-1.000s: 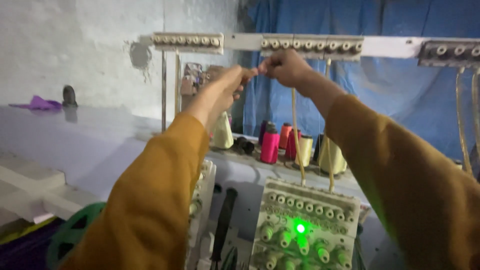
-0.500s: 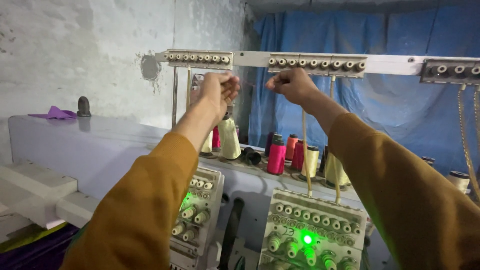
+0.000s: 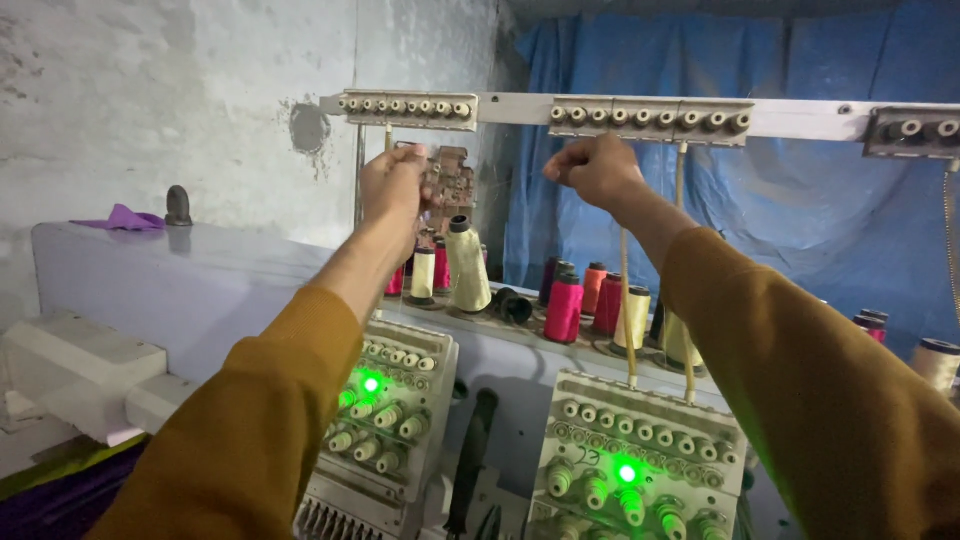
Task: The person operates a multi-head industrial embroidery machine, replacing pink thread spools and threading the machine by hand.
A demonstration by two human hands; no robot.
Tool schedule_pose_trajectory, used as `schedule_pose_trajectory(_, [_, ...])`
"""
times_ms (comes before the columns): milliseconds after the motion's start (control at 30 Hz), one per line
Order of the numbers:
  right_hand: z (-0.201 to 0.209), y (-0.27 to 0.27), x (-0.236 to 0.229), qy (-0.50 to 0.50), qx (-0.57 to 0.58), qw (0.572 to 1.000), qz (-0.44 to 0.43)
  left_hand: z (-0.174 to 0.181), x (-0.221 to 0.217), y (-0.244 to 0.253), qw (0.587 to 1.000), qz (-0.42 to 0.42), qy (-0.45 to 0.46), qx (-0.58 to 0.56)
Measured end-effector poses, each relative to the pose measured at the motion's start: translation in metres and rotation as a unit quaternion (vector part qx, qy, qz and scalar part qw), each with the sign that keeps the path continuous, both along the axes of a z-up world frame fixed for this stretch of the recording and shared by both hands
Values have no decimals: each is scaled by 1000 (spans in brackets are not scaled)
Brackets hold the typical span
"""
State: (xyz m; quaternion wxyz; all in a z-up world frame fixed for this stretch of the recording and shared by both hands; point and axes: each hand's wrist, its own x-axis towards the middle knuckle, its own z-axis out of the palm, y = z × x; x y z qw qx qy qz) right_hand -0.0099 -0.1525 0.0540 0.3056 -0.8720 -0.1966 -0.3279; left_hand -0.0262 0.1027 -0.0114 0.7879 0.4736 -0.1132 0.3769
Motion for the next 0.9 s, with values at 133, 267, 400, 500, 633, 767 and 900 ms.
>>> schedule_pose_trajectory(133, [-2,7,6,2,27,1000,-6,0,-25,2,999,15,2,34])
schedule_pose_trajectory(267, [-1,1,15,1,4,1000,-29,-4,-27,9,1000,-2,-1,-6])
schedule_pose_trajectory(400, [-4,2,13,-4,6,999,-50,-11,-26,21,995,-46,-18,-82])
schedule_pose_trajectory(500, [-4,4,7,-11,-16,998,-58,-14,-33,26,988,-106,-13,-116])
schedule_pose_trajectory(633, [-6,4,-2,-29,-53,995,-77,-16,-32,26,972,-178,-55,-146])
schedule_pose_trajectory(767, [-9,5,14,-22,-49,997,-47,-14,-51,20,987,-158,-36,-20])
schedule_pose_trajectory(900, [-14,38,-72,17,-21,999,37,-11,-65,8,987,-136,-42,77])
